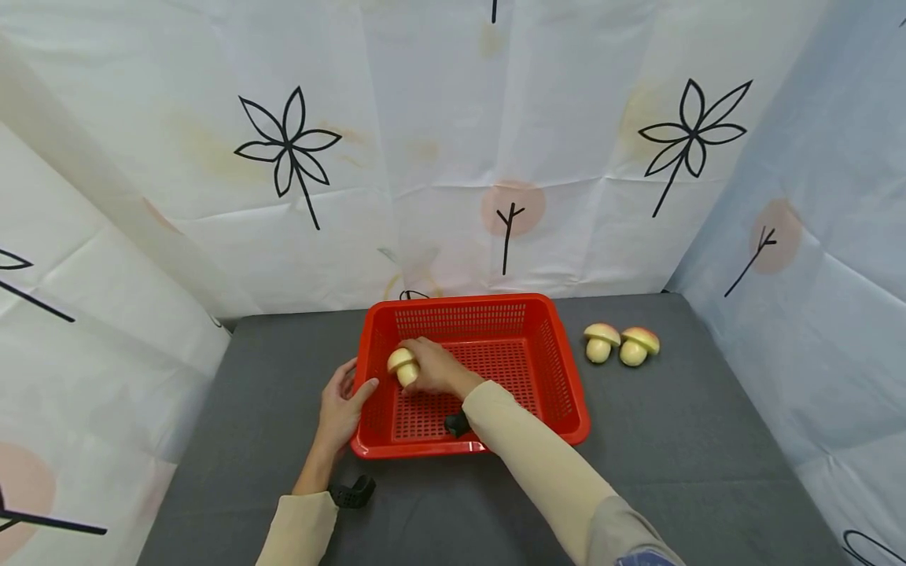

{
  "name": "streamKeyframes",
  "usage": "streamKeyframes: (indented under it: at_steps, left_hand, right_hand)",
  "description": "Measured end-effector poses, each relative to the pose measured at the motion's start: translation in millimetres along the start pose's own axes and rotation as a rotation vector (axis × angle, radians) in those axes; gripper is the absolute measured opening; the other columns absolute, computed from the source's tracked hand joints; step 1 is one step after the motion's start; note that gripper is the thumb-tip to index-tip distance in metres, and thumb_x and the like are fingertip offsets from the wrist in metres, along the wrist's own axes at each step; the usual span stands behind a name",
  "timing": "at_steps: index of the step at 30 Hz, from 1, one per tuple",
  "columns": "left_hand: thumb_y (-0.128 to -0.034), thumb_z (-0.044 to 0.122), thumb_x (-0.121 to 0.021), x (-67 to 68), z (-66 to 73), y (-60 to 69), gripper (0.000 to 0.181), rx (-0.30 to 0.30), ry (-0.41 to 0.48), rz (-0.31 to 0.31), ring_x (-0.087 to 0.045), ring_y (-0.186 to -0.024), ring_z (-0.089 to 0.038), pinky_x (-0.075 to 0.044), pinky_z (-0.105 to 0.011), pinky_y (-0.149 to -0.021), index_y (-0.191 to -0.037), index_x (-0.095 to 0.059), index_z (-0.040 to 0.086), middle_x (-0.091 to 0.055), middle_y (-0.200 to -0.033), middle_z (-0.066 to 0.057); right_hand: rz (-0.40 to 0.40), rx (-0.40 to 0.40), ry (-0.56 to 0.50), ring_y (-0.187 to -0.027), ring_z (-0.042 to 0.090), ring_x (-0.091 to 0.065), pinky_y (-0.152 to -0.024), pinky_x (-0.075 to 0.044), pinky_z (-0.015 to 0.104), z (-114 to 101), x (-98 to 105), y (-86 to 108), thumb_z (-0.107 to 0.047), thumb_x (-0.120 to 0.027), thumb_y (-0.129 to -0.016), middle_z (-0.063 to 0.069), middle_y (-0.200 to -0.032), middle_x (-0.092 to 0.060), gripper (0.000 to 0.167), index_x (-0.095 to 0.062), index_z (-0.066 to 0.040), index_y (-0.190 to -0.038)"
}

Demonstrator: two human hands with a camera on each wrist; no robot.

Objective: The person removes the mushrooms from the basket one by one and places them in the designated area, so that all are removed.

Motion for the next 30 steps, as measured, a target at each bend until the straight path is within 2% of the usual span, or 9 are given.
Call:
streamKeyframes:
  at_steps: [9,14,21,30]
  left_hand:
    - [-0.1011,0.017,-0.066,0.5,0.3,1.1,0.06,0.002,0.005,-0.008,-0.059,-0.123,-0.038,-0.058,-0.04,-0.091,-0.153,-0.038,0.009,-0.053,-0.143,-0.019]
    - [-0.1008,0.018,-0.066,0.1,0.0,1.2,0.06,-0.004,0.004,-0.004,-0.059,-0.122,-0.039,-0.057,-0.042,-0.091,-0.153,-0.038,0.009,-0.055,-0.142,-0.02]
    - [-0.1006,0.016,-0.066,-0.7,-0.2,0.5,0.059,-0.011,-0.001,0.006,-0.06,-0.12,-0.038,-0.059,-0.037,-0.088,-0.152,-0.04,0.008,-0.056,-0.14,-0.02]
    - [-0.1005,0.015,-0.066,-0.7,-0.8,0.2,0.059,-0.021,0.0,0.006,-0.06,-0.12,-0.041,-0.057,-0.047,-0.091,-0.153,-0.039,0.007,-0.056,-0.14,-0.022]
  right_hand:
    - [0.027,0.023,-0.126,-0.109,0.021,-0.054,-0.088,-0.052,0.034,-3,16,11.0,-0.021,-0.09,-0.079,0.007,-0.132,-0.057,0.083,-0.047,-0.007,-0.149]
    - [0.058,0.047,-0.182,-0.115,0.021,-0.054,-0.095,-0.052,0.038,-7,26,19.3,-0.021,-0.09,-0.078,0.006,-0.136,-0.056,0.084,-0.046,-0.007,-0.149]
    - [0.09,0.076,-0.206,-0.119,0.024,-0.054,-0.097,-0.051,0.042,-15,42,31.7,-0.021,-0.09,-0.079,0.007,-0.138,-0.055,0.084,-0.046,-0.007,-0.149]
    - [0.14,0.122,-0.186,-0.118,0.021,-0.054,-0.097,-0.051,0.041,-20,56,47.3,-0.027,-0.092,-0.077,0.005,-0.138,-0.056,0.086,-0.048,-0.009,-0.148]
Point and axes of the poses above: each hand's wrist, its own y-axis away from the middle knuckle, its own x-axis out of the back of the hand, z = x × y, the point moved 1 cm from there along -y, towards the middle knuckle
